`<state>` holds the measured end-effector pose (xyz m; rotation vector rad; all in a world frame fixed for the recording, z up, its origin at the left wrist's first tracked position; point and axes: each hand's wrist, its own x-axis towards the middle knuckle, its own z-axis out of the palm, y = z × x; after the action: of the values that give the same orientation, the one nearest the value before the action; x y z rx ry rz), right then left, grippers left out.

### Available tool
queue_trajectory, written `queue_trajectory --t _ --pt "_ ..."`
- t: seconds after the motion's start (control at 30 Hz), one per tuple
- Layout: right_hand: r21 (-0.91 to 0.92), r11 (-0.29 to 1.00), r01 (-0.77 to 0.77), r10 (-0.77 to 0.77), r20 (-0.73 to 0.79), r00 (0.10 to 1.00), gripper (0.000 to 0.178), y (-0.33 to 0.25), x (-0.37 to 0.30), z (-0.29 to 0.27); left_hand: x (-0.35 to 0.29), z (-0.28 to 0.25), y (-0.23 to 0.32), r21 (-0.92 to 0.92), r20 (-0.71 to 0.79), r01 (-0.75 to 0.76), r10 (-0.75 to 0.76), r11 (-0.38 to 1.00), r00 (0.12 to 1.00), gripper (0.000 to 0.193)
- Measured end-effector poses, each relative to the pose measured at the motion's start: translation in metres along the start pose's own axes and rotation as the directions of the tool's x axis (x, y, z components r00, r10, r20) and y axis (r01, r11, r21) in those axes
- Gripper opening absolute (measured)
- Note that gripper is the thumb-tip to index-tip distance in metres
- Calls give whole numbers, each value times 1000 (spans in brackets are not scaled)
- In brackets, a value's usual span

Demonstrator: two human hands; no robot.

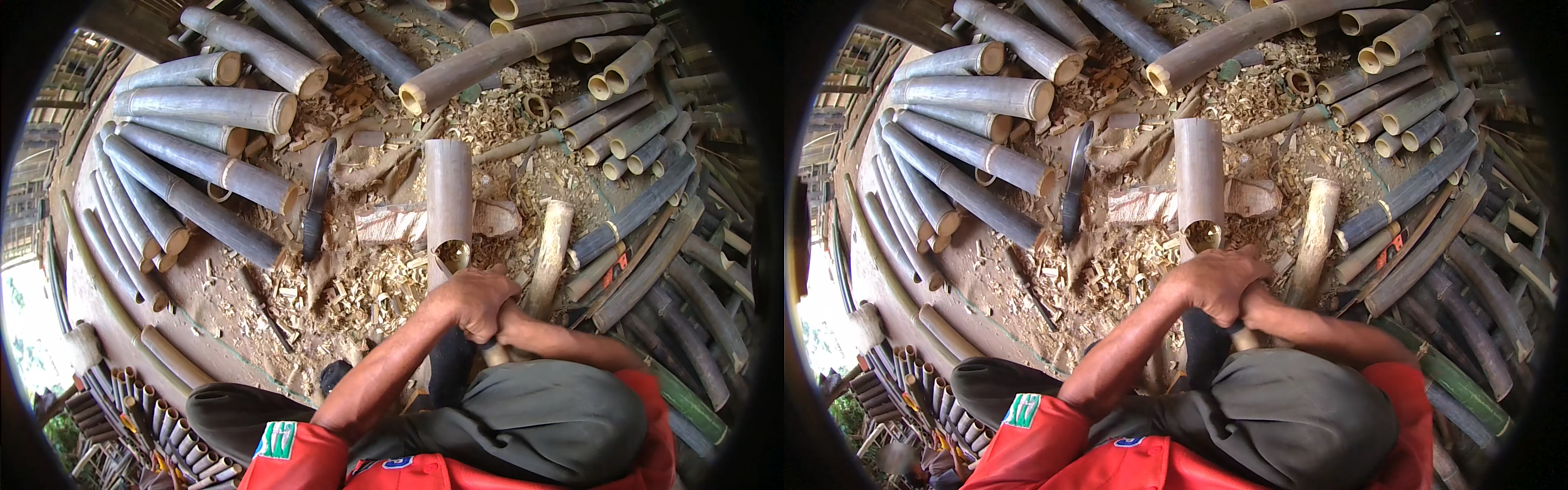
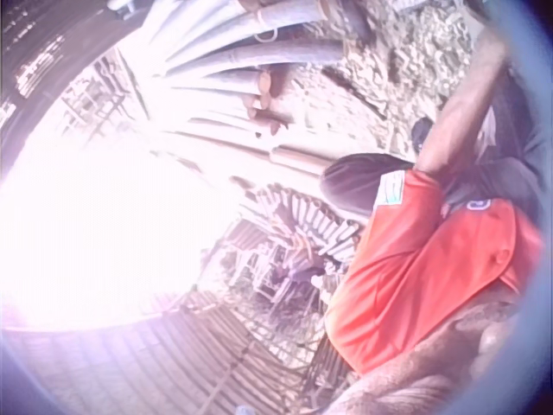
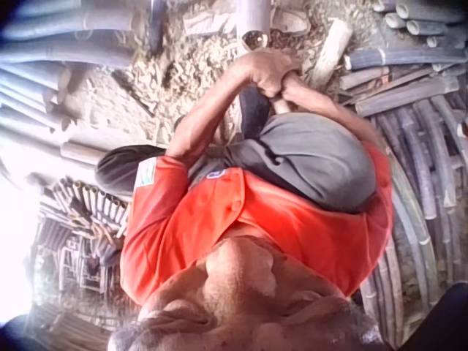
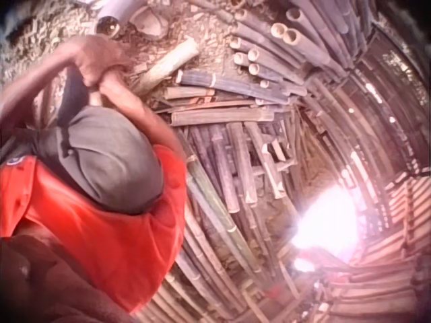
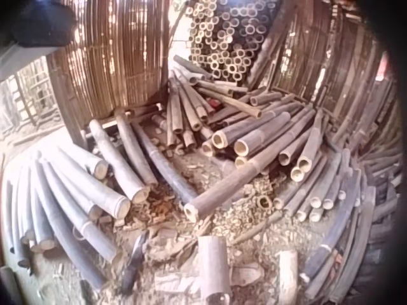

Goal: The person cuts a bamboo pole with a hand saw, uses a knife to carve a hole and smooth edges, and fits bamboo segments together by hand.

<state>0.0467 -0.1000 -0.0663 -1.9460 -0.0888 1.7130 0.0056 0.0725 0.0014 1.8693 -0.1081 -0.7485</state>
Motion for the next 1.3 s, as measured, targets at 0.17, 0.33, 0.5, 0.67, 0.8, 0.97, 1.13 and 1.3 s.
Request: queue_trajectory --t 0.17,0.33,0.5,0.67,0.8,0.97,1.13,1.3 --pt "-369 798 477 -404 260 877 50 11 0 -22 4 -7 -10 30 77 8 -10 1000 997 85" --pt "-836 91 542 -407 466 786 39 -129 -10 -98 38 25 23 -128 -835 19 -118 992 538 111" --pt "-783 -37 621 -348 592 727 36 -158 15 -122 61 29 37 -302 -935 -186 -252 935 252 113" --pt "-761 316 567 -261 505 823 51 -123 10 -126 44 23 37 -370 -729 -9 -284 929 623 118" --pt "-680 626 381 -229 307 924 51 -65 3 -93 47 7 21 -174 -161 146 -174 974 971 105" --pt "-828 96 553 -267 513 816 42 -111 5 -99 26 9 26 -315 -566 23 -207 949 798 93" --pt "-809 165 564 -218 527 821 42 -117 12 -112 28 39 32 -389 -824 -159 -266 907 499 99" --pt "-534 716 449 -359 271 893 61 -26 15 -94 10 31 26 -301 -639 -20 -186 953 746 105"
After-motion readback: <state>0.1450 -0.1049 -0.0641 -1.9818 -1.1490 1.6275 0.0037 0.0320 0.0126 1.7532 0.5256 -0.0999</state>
